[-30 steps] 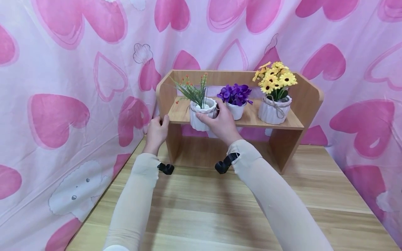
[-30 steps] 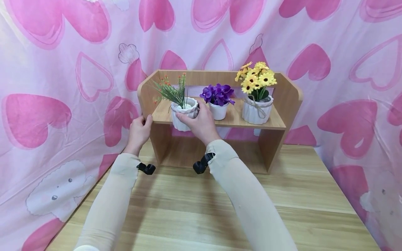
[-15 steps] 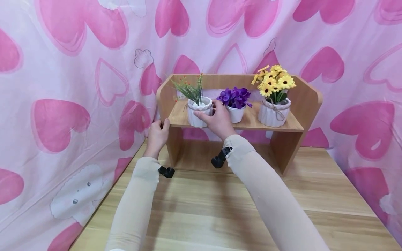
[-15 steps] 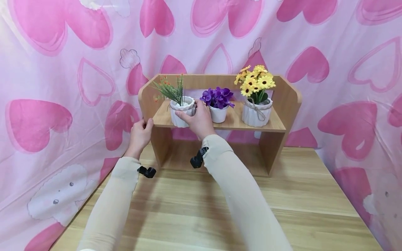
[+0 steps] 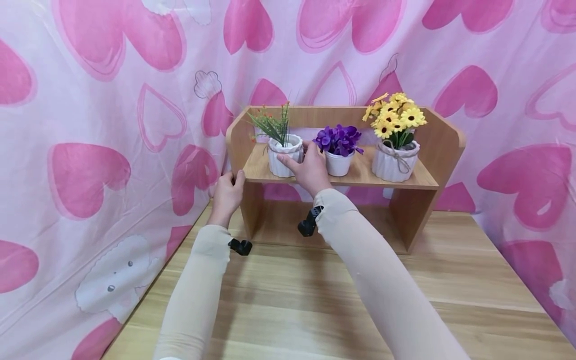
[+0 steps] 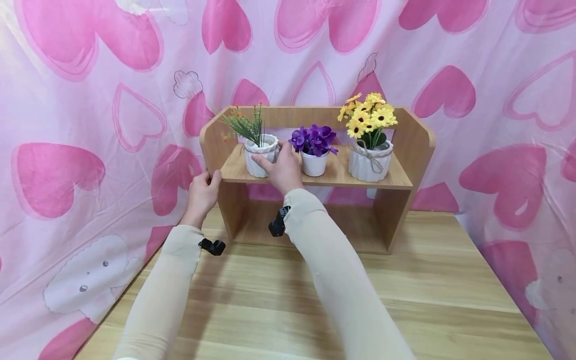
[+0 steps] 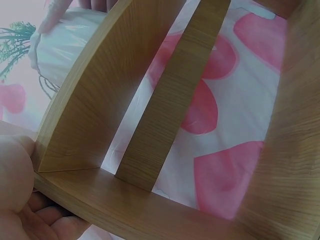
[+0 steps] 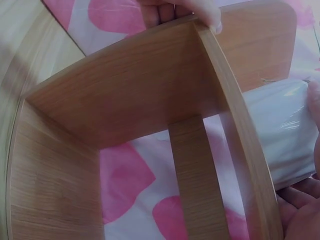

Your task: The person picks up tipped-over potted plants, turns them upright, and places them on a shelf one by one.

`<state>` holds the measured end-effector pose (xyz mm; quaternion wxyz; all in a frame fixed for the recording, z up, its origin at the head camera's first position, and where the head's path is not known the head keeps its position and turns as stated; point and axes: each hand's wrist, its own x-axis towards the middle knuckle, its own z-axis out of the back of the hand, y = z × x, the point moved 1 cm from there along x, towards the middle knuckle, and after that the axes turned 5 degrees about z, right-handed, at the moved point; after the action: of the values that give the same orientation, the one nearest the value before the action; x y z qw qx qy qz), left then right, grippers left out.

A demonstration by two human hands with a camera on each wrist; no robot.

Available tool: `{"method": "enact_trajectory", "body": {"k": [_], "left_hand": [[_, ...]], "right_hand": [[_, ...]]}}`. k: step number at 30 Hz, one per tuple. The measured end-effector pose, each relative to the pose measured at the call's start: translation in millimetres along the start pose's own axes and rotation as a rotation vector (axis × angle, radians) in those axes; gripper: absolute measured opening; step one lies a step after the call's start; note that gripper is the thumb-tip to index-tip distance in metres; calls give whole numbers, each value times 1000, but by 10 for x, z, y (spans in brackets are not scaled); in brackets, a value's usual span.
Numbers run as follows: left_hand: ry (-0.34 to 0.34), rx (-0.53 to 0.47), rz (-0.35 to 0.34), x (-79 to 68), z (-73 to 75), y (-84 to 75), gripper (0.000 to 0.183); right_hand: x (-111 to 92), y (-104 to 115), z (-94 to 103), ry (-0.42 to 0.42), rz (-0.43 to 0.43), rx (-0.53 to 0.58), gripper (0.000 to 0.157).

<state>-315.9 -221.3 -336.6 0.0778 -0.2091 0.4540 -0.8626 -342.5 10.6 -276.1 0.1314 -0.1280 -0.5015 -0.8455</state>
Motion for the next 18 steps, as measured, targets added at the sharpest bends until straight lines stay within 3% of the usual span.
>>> {"method": "enact_trajectory", "body": {"k": [10,18], "left_hand": [[7,-10,-4,2,-34,2,46],[-12,-23,-2,-2,-10,21,46]], "right_hand": [[36,-19,7,23,-37,15,86],[-57,-52,20,59,19,-9,82]]}}
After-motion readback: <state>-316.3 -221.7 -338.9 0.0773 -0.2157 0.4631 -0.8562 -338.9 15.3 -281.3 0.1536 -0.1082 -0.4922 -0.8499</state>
